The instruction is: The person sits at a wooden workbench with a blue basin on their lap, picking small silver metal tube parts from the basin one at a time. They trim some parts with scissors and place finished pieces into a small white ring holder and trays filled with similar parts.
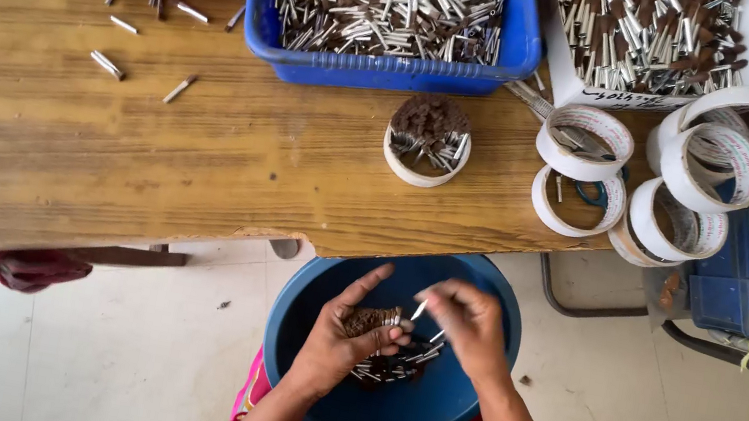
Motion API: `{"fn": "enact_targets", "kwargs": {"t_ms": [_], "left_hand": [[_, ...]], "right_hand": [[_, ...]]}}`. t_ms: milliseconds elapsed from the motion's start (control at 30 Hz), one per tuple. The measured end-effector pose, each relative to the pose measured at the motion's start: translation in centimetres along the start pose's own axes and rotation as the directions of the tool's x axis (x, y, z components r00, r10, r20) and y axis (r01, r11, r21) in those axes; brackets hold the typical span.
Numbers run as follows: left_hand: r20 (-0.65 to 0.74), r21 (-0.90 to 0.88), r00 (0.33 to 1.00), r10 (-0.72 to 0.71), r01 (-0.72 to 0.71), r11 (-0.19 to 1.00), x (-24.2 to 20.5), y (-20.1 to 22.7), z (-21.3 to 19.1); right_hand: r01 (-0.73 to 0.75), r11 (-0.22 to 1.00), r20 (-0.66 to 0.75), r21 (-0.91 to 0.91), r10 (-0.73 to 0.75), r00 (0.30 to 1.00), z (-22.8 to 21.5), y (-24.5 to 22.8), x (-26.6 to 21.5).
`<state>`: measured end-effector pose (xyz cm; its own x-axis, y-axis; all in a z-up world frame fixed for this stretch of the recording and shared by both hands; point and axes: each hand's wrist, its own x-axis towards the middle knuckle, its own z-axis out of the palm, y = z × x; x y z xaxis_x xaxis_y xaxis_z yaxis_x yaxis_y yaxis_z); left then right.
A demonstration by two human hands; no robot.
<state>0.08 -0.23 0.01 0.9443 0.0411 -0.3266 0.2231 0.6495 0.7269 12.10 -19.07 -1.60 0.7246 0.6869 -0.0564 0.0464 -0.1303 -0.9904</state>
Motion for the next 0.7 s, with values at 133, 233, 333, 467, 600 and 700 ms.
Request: {"fn": "enact_targets", "kwargs": {"t_ms": [133,233,333,467,600,700], "left_hand": [[-0.013,0.016,1.0,0.011,-0.011,1.0,-0.1,-0.5,0.0],[0.0,0.026,1.0,0.021,-0.021,0.999,-0.1,0.2,0.2],[-0.011,0.02,1.0,0.022,-0.021,1.0,-0.3,0.0,0.5],[-0.019,0.03,1.0,-0.001,0.001,1.0,-0.2,0.9,1.1],[-0.013,0.029,1.0,-0.002,0.002,1.0,-0.3,0.8,1.0],[0.014,0.052,1.0,0.006,-0.007,0.999,0.0,0.8,0.9]], "right_hand": [[-0.148,0.974,0.055,0.172,0.141,0.989,0.3,-0.8,0.6],[-0.14,0.975,0.047,0.172,0.134,0.99,-0.3,2.2,0.4],[-0.129,0.957,0.039,0.258,0.123,0.992,-0.4,0.9,1.1],[0.097,0.992,0.028,0.081,-0.099,0.995,0.4,-0.8,1.0],[-0.072,0.864,-0.007,0.499,0.087,0.996,-1.0,2.7,0.5],[-0.142,0.978,0.201,0.152,0.11,0.973,0.3,-1.0,1.1]]}}
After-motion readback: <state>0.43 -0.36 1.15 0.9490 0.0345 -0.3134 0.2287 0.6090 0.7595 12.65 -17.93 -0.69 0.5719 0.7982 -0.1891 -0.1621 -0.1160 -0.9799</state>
